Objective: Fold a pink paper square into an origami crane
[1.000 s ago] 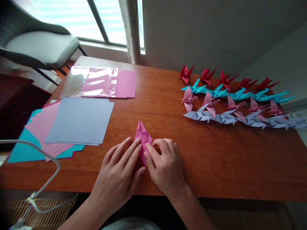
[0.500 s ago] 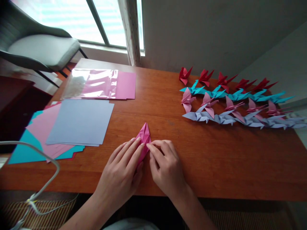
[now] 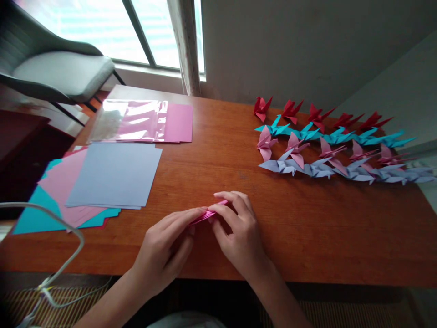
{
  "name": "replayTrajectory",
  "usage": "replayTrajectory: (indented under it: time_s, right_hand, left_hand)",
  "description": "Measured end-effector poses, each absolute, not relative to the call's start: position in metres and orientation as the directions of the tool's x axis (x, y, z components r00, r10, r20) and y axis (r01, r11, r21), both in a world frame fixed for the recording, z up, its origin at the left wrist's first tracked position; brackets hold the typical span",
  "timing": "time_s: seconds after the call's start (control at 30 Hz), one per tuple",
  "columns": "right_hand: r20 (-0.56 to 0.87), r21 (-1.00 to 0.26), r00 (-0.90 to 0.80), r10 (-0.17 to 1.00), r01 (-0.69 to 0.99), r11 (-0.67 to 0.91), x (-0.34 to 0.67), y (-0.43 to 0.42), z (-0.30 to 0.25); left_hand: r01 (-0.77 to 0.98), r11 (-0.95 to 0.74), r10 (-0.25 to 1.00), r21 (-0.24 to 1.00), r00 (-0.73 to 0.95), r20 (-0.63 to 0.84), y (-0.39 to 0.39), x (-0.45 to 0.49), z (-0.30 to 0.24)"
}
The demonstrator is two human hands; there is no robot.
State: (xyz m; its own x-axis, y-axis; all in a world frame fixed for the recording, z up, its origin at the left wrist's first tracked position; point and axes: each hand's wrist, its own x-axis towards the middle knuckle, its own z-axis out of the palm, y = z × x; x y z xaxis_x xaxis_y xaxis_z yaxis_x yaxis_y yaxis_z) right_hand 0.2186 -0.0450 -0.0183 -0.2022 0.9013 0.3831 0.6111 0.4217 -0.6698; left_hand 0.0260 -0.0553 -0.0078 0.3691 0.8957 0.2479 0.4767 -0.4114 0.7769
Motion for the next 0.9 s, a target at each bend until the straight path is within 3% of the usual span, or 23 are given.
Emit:
replayTrajectory:
  time_s: [0.1,0.23,0.33,0.47,0.63,0.9]
  right_hand:
    - [0.355,-0.729,-0.228,0.907,0.54,0.421,0.222,-0.042,-0.009]
    - [0.27,-0.786,-0.162,0.949,0.531,0.315,0.222,-0.039,-0.006]
    - [0.24,-0.768,-0.148,0.959,0.575,0.281,0.22,-0.035,-0.013]
    - [0.267,-0.663,-0.193,0.944,0.674,0.325,0.215,-0.029,-0.023]
    - [0.293,-0.531,-0.203,0.934,0.778,0.336,0.211,-0.027,-0.028]
    - [0.33,-0.502,-0.18,0.927,0.798,0.334,0.211,-0.025,-0.031]
  left_hand:
    - [0.283,-0.186,0.954,0.941,0.282,0.104,-0.052,0.028,0.0]
    - [0.198,-0.004,0.963,0.98,0.265,-0.05,-0.044,0.027,0.006]
    - [0.417,-0.191,0.961,0.889,0.264,0.083,-0.04,0.022,0.0]
    - [0.71,-0.428,0.902,0.559,0.297,0.313,-0.041,0.015,-0.014]
    - [0.671,-0.606,0.792,0.427,0.458,0.405,-0.056,0.016,-0.013]
    - [0.674,-0.687,0.726,0.272,0.622,0.293,-0.061,0.021,-0.02]
